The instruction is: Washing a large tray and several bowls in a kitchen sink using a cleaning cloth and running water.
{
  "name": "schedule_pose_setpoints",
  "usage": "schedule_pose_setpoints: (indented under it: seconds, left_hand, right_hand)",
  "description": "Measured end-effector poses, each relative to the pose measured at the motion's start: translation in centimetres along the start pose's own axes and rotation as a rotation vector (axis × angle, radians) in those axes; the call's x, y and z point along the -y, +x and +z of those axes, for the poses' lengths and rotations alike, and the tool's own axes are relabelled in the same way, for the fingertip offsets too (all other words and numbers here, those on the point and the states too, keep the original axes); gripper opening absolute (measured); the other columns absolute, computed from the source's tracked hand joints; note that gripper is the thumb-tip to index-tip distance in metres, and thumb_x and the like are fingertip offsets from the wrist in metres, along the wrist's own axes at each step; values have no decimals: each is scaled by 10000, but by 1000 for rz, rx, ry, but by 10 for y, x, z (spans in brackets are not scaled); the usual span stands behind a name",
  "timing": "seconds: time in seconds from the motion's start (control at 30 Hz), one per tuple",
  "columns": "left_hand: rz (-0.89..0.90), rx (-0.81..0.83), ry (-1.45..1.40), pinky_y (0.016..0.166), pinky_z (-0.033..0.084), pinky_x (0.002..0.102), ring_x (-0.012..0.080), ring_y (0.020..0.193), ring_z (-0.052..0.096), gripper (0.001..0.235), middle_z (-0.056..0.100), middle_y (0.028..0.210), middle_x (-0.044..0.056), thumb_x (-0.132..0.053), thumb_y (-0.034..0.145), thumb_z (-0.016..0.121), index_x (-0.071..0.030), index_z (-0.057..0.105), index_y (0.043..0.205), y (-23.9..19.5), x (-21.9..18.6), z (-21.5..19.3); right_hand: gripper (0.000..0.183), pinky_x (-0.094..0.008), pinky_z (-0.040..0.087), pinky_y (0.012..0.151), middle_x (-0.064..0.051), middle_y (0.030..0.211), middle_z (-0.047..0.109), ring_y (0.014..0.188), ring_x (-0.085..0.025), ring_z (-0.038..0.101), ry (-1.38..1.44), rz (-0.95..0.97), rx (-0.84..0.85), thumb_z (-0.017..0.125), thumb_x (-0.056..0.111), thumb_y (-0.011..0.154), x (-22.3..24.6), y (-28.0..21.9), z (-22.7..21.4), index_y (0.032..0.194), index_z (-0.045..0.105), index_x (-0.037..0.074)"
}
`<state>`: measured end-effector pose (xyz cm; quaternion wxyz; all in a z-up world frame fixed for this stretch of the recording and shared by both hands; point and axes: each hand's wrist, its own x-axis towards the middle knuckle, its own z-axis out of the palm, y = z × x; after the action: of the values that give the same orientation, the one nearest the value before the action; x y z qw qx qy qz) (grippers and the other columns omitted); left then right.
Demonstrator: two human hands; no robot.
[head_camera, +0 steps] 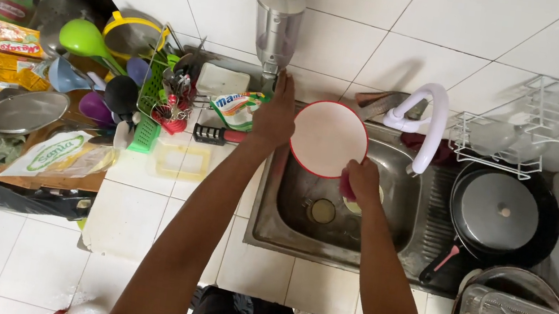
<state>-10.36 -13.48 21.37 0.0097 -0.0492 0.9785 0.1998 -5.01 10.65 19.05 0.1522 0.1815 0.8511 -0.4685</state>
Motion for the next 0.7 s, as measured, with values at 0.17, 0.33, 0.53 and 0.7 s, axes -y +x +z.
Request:
schedule_pose_setpoints:
  seconds: [0.17, 0.33, 0.53, 0.7]
  left_hand:
    - [-80, 117, 25, 810, 608, 648, 497, 1037, 700, 743, 98, 1728, -8, -138, 967, 464, -175, 179, 1652, 24, 13, 20]
    - [-93, 143, 74, 804, 615, 633, 486, 1043, 698, 725, 139, 1724, -29, -115, 962, 478, -185, 234, 1641, 20, 12, 10]
    - [-102, 168, 49, 863, 599, 637, 495, 1057, 691, 768, 158, 1719, -83, -58, 933, 500, -228, 253, 1640, 12, 18, 2]
    - [-113, 177, 72, 884, 597, 621, 481, 1079, 689, 749, 154, 1721, -104, -55, 946, 452, -253, 245, 1637, 7, 11, -12]
  right_hand:
    - [470, -566, 522, 895, -272, 1092, 712, 1108, -458, 670, -175, -43, -23, 581, 345, 841, 38, 13, 5, 1091, 722, -28]
    - [551, -603, 471, 1009, -330, 1211, 664, 1231, -492, 595, -226, -53, 5, 550, 357, 881, 10, 61, 22, 1175, 670, -94]
    - [540, -590, 476, 1023, -336, 1237, 655, 1235, -506, 594, -194, -52, -8, 524, 309, 898, 21, 54, 26, 1205, 665, -111]
    - [532, -589, 484, 1007, -327, 1227, 661, 1232, -494, 601, -199, -58, -10, 530, 318, 896, 31, 51, 25, 1201, 661, -98]
